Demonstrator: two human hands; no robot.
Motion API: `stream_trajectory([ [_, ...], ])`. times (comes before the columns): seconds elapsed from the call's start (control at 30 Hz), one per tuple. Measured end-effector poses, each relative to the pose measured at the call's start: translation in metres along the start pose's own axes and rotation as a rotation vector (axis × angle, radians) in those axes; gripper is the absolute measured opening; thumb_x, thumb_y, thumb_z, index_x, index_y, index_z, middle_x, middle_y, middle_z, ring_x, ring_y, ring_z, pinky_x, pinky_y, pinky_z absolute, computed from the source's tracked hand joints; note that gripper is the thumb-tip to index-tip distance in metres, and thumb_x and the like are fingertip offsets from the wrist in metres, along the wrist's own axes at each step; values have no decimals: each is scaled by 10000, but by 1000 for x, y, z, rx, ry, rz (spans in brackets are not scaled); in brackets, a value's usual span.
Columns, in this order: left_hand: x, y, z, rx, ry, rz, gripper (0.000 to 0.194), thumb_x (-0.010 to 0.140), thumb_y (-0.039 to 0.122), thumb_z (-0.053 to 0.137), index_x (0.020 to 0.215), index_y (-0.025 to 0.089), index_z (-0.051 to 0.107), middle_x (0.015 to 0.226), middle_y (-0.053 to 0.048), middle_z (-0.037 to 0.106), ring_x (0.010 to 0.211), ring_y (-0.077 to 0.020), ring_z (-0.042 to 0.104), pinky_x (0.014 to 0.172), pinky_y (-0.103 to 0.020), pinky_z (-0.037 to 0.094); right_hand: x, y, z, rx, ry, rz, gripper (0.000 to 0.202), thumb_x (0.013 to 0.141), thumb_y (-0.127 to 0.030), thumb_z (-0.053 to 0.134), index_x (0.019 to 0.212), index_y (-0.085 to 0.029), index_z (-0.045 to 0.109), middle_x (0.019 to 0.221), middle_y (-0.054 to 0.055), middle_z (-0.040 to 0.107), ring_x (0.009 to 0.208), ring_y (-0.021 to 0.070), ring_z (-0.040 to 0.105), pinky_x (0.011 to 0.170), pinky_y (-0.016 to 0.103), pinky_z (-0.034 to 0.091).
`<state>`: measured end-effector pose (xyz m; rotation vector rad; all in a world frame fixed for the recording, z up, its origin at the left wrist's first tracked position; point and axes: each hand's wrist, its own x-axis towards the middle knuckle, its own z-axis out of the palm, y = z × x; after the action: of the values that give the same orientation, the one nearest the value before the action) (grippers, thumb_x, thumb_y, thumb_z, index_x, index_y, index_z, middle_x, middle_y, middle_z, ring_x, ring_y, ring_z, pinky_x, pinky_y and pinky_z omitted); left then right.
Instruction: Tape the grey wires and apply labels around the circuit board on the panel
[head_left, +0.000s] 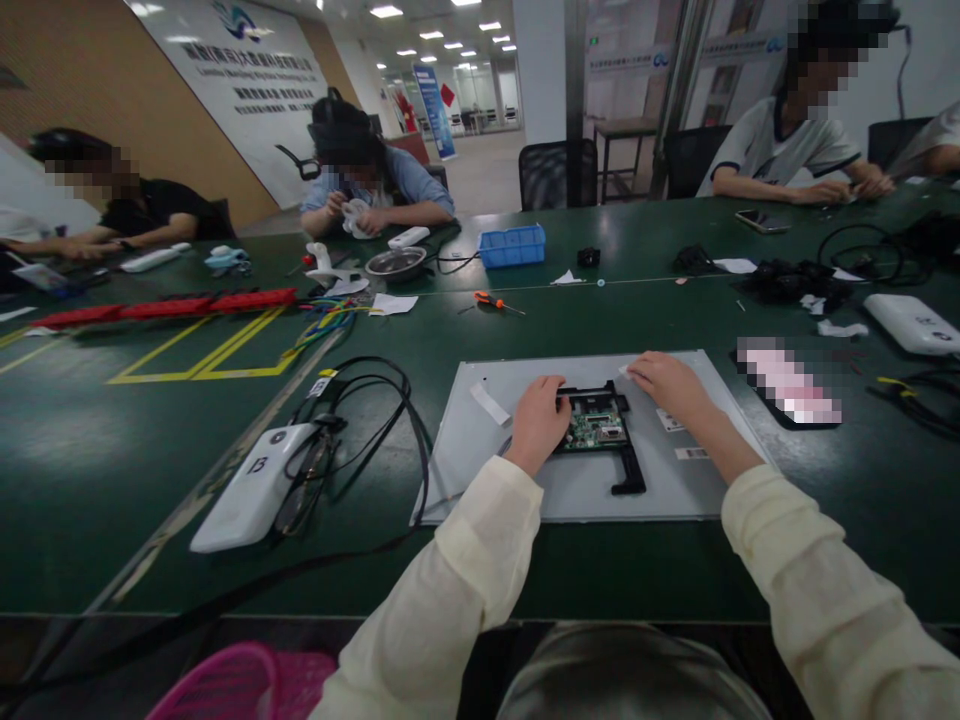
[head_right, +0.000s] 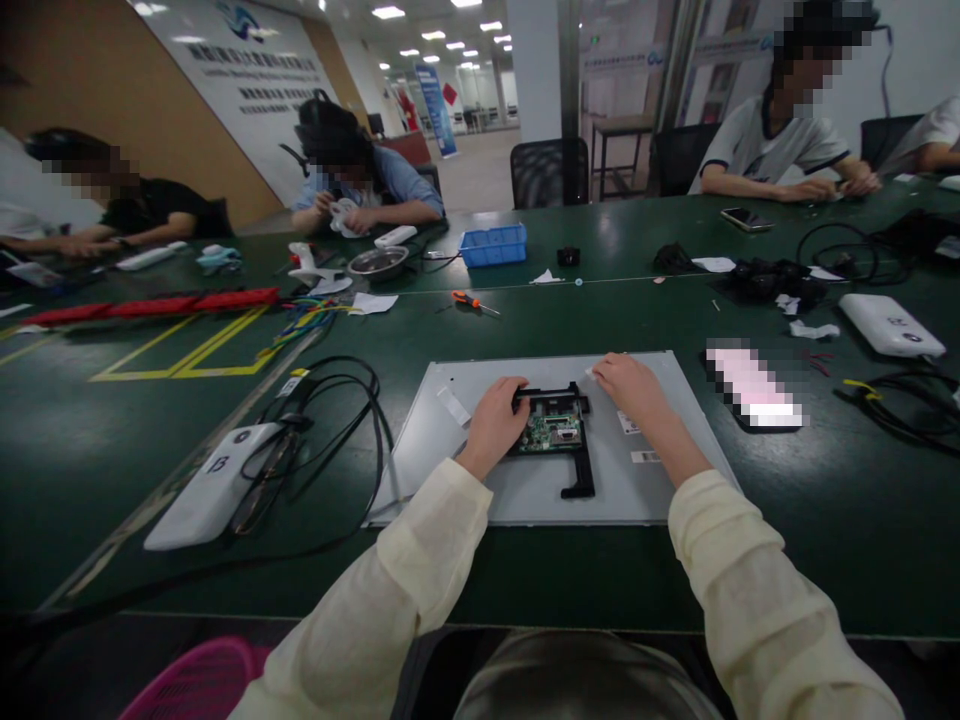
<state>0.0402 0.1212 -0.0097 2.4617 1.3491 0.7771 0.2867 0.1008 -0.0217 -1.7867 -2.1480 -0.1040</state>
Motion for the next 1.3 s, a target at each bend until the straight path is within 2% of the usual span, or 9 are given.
stream_trajectory([
  [0.13, 0, 1, 0, 1, -10, -15, 243, 854, 139, 470, 1077, 170, 559, 1072, -76, 608, 1061, -207, 558, 964, -334, 438, -1, -4, 2, 32, 23, 50, 235, 928, -289, 465, 962, -188, 674, 979, 96, 660, 936, 223, 592, 783, 310, 434],
  [0.27, 0, 0, 1, -1, -11, -9, 246, 859, 151, 468, 1088, 170, 558, 1082, -81, 607, 1062, -212, 559, 964, -344, 438, 1, -7, 12, 104, 94, 143, 262, 867, -350, 552, 1044, -183, 649, 1015, 111, 623, 926, 247, 586, 776, 338, 457],
  [0.37, 0, 0, 1, 0, -11, -6, 244, 860, 154, 470, 1087, 167, 558, 1078, -84, 608, 1059, -215, 559, 964, -351, 439, 3, -10, 21, 186, 135, 182, 261, 846, -316, 557, 1043, -169, 644, 993, 110, 601, 885, 240, 588, 796, 357, 467],
  [0.53, 0, 1, 1, 8, -8, -9, 247, 858, 150, 472, 1088, 173, 559, 1075, -79, 608, 1049, -208, 564, 955, -341, 444, 5, -11, 27, 286, 154, 172, 163, 838, -264, 533, 930, -177, 636, 920, 90, 592, 832, 220, 584, 780, 352, 472],
  [0.63, 1, 1, 1, -5, -3, 3, 241, 857, 152, 477, 1083, 159, 562, 1074, -88, 610, 1051, -214, 561, 955, -351, 444, 5, -11, 27, 314, 159, 198, 118, 820, -247, 547, 900, -182, 603, 892, 78, 580, 786, 206, 587, 745, 336, 475],
  [0.8, 1, 1, 0, 2, -16, -5, 242, 859, 152, 472, 1081, 160, 566, 1078, -84, 611, 1052, -211, 560, 958, -343, 444, 3, -11, 23, 326, 157, 219, 80, 797, -233, 569, 857, -185, 589, 960, 78, 580, 685, 159, 589, 704, 313, 468],
  [0.93, 1, 2, 0, -1, -20, -6, 236, 859, 151, 470, 1076, 162, 563, 1082, -86, 608, 1053, -212, 561, 958, -345, 444, 3, -11, 17, 379, 135, 225, 56, 802, -239, 564, 799, -197, 601, 781, 36, 650, 663, 172, 600, 689, 315, 462],
  [1.1, 1, 2, -1, 5, -21, -6, 243, 861, 134, 453, 1078, 168, 558, 1083, -84, 606, 1054, -215, 558, 956, -349, 445, 8, -24, 12, 574, 244, 227, 130, 807, -282, 557, 818, -191, 651, 761, 36, 698, 682, 174, 631, 693, 310, 484],
  [1.3, 0, 2, -1, -10, -15, -1, 270, 857, 93, 423, 1077, 178, 555, 1077, -76, 602, 1066, -206, 552, 962, -344, 444, 19, -38, 2, 715, 293, 207, 213, 811, -332, 547, 851, -189, 700, 812, 52, 726, 711, 185, 645, 693, 315, 505],
])
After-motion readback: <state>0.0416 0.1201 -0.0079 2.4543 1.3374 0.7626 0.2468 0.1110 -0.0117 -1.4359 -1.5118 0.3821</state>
